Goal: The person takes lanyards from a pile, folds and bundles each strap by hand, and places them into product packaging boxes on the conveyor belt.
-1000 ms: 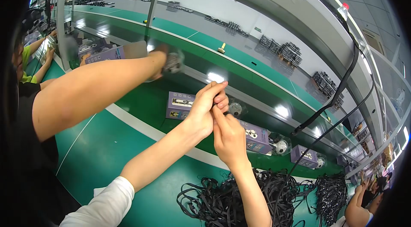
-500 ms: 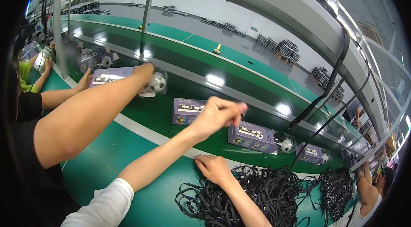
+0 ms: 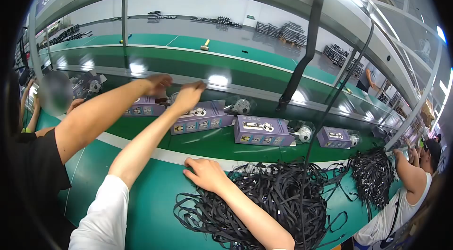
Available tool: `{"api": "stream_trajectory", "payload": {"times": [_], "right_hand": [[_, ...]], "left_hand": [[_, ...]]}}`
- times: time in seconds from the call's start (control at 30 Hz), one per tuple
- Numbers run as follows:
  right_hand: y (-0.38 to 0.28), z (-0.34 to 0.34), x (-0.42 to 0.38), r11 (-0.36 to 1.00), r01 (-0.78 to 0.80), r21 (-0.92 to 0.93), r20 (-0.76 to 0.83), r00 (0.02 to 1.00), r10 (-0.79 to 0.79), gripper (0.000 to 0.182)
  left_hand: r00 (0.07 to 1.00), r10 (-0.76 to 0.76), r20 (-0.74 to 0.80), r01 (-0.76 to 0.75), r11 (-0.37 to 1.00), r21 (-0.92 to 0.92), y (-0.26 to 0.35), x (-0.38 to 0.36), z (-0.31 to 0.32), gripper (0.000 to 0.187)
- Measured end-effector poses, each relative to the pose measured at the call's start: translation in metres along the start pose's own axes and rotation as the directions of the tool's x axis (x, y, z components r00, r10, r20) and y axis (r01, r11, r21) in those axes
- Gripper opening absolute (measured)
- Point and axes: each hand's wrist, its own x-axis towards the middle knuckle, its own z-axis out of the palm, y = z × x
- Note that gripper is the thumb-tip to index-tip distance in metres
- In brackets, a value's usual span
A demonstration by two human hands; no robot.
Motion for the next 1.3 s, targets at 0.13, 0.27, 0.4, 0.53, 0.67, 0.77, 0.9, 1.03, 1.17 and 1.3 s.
{"api": "stream_trajectory", "payload": {"times": [0.13,0.27,0.4,0.53,0.67,0.77,0.9,1.03,1.17,1.3], "right_hand": [[0.003,-0.001,0.000,1.000,0.016,0.022,-0.015,1.000,-0.016,0.026],[0.009,0.005,0.000,0.994,-0.018,0.109,-0.014,1.000,0.020,0.027],[-0.002,-0.025,-0.001,0.992,-0.039,0.117,0.285,0.958,0.004,0.035],[-0.040,-0.018,-0.010,0.983,0.090,-0.161,0.367,0.930,-0.025,0.023],[-0.055,-0.021,0.003,0.985,0.173,0.022,0.269,0.948,-0.172,0.011],[-0.071,-0.060,0.020,0.988,-0.030,0.148,0.304,0.953,-0.017,0.013],[-0.097,-0.104,0.032,0.987,-0.157,0.045,0.216,0.966,0.144,0.016],[-0.101,-0.116,0.027,0.996,-0.085,0.011,-0.167,0.982,0.085,0.016],[-0.124,-0.140,0.040,0.928,0.138,0.347,-0.603,0.790,0.108,0.013],[-0.154,-0.187,0.039,0.840,0.460,0.288,-0.837,0.547,-0.013,0.019]], "left_hand": [[0.993,-0.102,0.054,0.082,0.953,0.290,-0.051,0.013,0.002,0.034],[0.981,-0.055,0.185,-0.068,0.798,0.599,-0.060,-0.014,-0.013,0.037],[0.931,0.363,-0.042,-0.343,0.907,0.242,-0.013,-0.044,-0.037,0.027],[0.918,0.393,0.043,-0.393,0.919,-0.021,0.034,-0.086,-0.060,0.019],[0.934,0.354,0.043,-0.335,0.912,-0.235,0.050,-0.104,-0.078,0.014],[0.969,0.187,0.163,-0.059,0.811,-0.582,0.051,-0.108,-0.090,0.013],[0.825,0.115,0.553,0.248,0.806,-0.538,0.043,-0.117,-0.097,0.017],[0.519,0.340,0.784,0.252,0.816,-0.521,0.047,-0.151,-0.095,0.048],[0.560,0.418,0.715,0.402,0.618,-0.676,0.094,-0.182,-0.074,0.054],[0.545,0.504,0.670,0.377,0.567,-0.732,0.132,-0.158,-0.073,0.046]]}}
